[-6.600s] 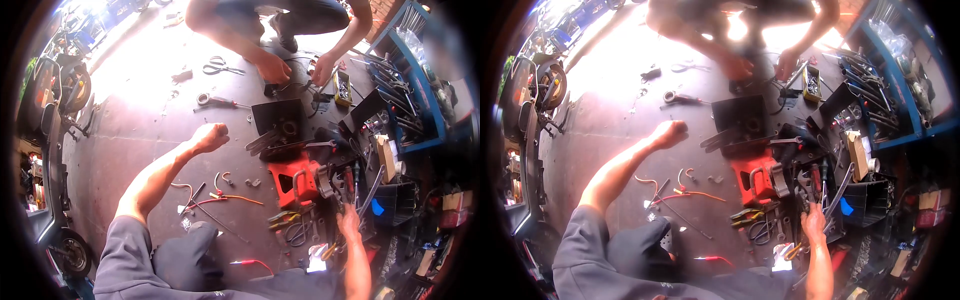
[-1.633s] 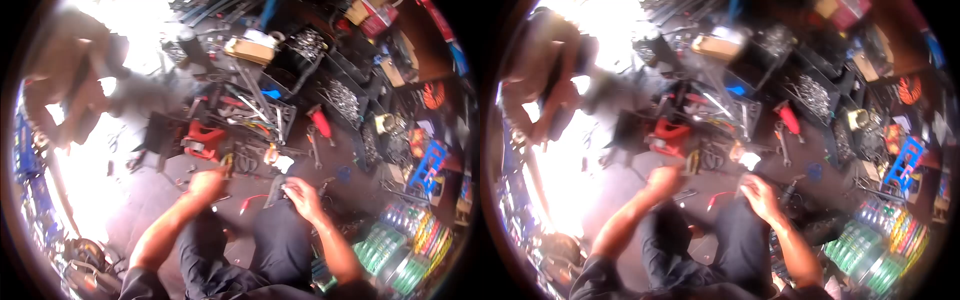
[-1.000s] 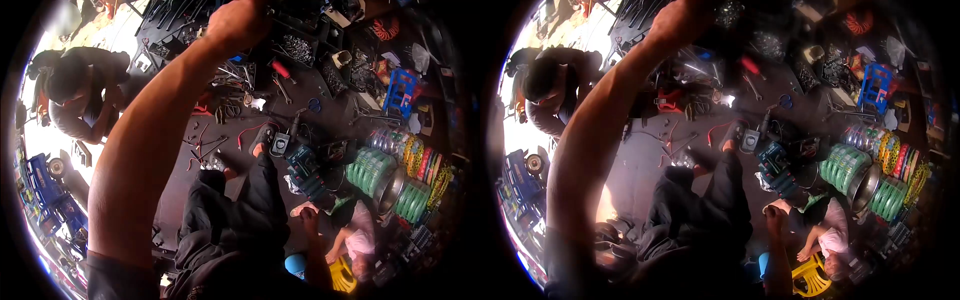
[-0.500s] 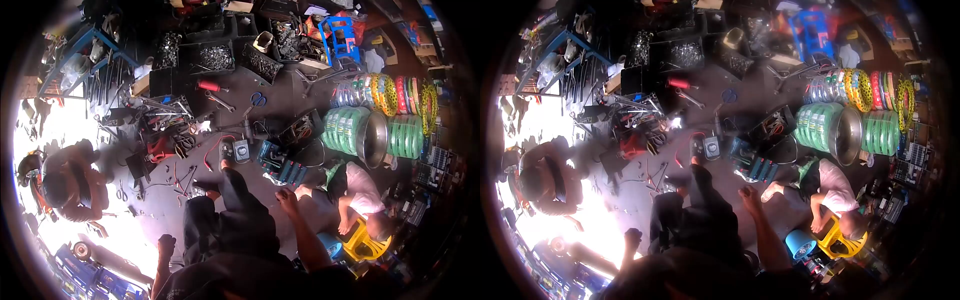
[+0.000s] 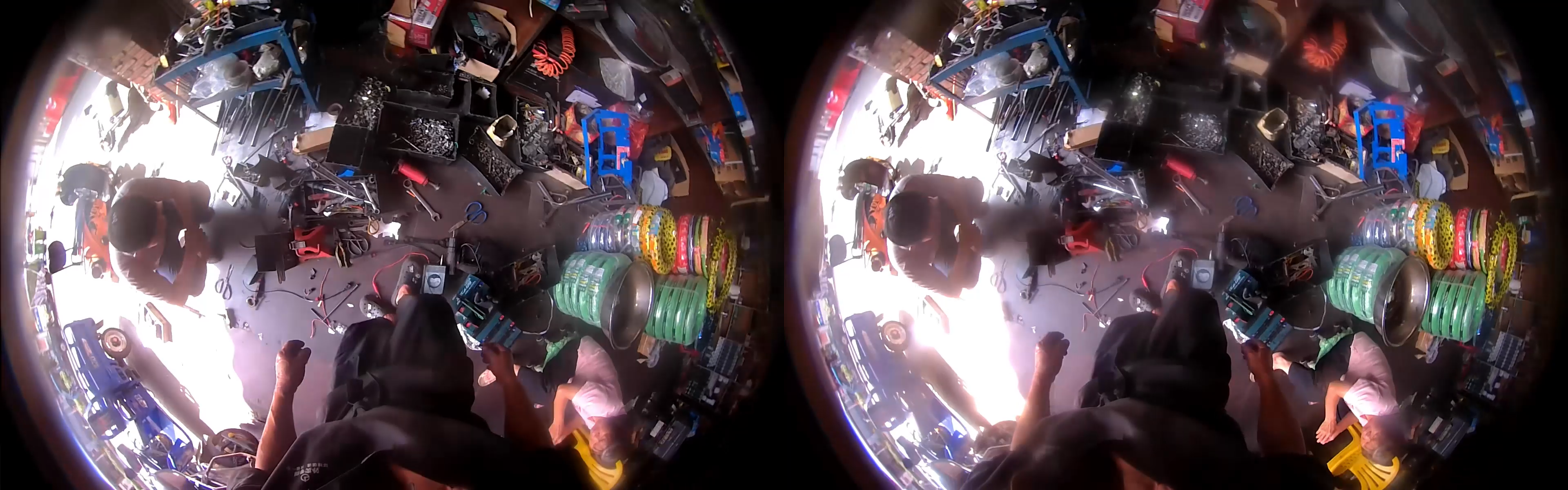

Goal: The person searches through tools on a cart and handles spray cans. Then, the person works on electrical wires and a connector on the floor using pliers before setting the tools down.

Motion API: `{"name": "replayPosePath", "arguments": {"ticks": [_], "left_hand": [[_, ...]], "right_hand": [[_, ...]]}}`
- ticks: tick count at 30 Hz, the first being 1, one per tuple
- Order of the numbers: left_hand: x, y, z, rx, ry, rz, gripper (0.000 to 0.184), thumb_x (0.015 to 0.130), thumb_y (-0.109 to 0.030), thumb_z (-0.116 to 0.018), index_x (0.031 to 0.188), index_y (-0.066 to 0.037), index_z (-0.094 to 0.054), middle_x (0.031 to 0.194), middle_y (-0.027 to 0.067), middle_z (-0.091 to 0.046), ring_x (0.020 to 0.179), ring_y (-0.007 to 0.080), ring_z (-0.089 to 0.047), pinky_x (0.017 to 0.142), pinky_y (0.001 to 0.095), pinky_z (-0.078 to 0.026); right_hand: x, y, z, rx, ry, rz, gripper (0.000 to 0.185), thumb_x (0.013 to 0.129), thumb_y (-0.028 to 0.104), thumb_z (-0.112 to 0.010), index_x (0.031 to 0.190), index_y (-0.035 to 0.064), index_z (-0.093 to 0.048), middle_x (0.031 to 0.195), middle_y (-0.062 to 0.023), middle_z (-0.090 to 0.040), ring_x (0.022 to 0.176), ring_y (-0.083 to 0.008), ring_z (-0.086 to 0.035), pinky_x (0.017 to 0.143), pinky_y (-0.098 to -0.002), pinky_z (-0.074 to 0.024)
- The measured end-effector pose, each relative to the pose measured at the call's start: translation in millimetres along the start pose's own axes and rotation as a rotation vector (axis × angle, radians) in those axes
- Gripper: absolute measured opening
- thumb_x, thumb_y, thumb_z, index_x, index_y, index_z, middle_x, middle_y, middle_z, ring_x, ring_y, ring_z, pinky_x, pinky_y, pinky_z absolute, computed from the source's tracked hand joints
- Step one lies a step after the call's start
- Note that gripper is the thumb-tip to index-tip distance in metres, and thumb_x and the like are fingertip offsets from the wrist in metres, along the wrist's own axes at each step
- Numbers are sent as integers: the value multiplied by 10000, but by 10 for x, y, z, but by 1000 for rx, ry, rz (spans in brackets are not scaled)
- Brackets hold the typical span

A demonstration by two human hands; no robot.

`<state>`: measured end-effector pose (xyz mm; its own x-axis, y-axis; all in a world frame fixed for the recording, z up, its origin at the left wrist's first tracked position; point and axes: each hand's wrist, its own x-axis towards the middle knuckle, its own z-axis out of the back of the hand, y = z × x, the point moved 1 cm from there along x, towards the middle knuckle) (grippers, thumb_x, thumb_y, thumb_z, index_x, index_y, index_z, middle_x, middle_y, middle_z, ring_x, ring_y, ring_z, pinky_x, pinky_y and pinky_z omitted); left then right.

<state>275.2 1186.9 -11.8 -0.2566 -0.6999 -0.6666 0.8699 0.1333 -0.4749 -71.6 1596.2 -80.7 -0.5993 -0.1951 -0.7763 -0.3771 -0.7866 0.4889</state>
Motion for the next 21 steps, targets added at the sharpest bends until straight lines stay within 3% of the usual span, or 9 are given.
{"name": "replayPosePath", "arguments": {"ticks": [4,7,10,12,15,16,17,20,21], "left_hand": [[-286,1087,-89,92,-23,62,417,765,-283,-643,1063,4,-696,960,211,-711,917,314,-694,840,388,-531],[-408,2370,-323,323,15,-116,459,732,-328,-659,1046,4,-706,929,206,-717,900,328,-698,837,401,-538],[-754,1914,-264,26,-14,346,429,730,-303,-665,1027,3,-713,922,203,-720,904,325,-697,827,407,-541],[-796,1675,-259,-58,-67,384,393,732,-280,-675,999,5,-718,916,197,-721,895,320,-698,820,401,-541],[-713,1563,-397,-212,-159,363,344,740,-249,-686,963,11,-719,902,190,-721,877,314,-699,807,390,-542],[-657,1487,-465,-270,-193,341,329,743,-240,-689,951,14,-719,896,187,-721,870,312,-700,802,386,-542],[-592,1396,-522,-271,-194,359,328,747,-239,-688,953,14,-718,893,186,-721,865,310,-700,799,383,-542],[-368,930,-718,-277,-199,409,324,755,-240,-685,957,11,-716,887,186,-719,857,308,-701,795,380,-542],[-295,728,-795,-282,-201,425,323,756,-242,-683,957,8,-717,889,187,-719,860,311,-701,797,383,-542]], "right_hand": [[94,-344,-68,18,53,-78,234,905,254,-635,902,22,-665,700,-4,-613,601,-102,-578,469,-261,-444],[98,-184,-56,-30,38,170,179,867,224,-635,838,50,-665,646,-21,-589,549,-107,-531,462,-293,-393],[224,17,11,-133,-13,316,188,853,239,-659,848,53,-691,648,-41,-605,544,-111,-514,476,-308,-379],[154,598,60,-54,-12,13,193,844,235,-670,863,45,-700,662,-47,-620,554,-112,-521,493,-310,-395],[607,573,153,-244,-48,426,220,856,248,-626,813,37,-673,668,-75,-621,557,-150,-542,516,-352,-426],[609,859,160,-295,-31,555,240,867,259,-602,789,40,-660,666,-91,-617,550,-166,-547,511,-372,-429],[601,1105,201,-223,-35,150,226,875,240,-627,856,22,-681,774,-133,-667,643,-197,-605,597,-373,-468],[930,1368,371,-313,-95,393,283,850,218,-675,1029,1,-704,855,-136,-710,802,-219,-653,758,-353,-507],[1100,1424,469,-351,-88,378,320,861,236,-675,1084,8,-700,972,-160,-716,902,-245,-666,842,-352,-504]]}}
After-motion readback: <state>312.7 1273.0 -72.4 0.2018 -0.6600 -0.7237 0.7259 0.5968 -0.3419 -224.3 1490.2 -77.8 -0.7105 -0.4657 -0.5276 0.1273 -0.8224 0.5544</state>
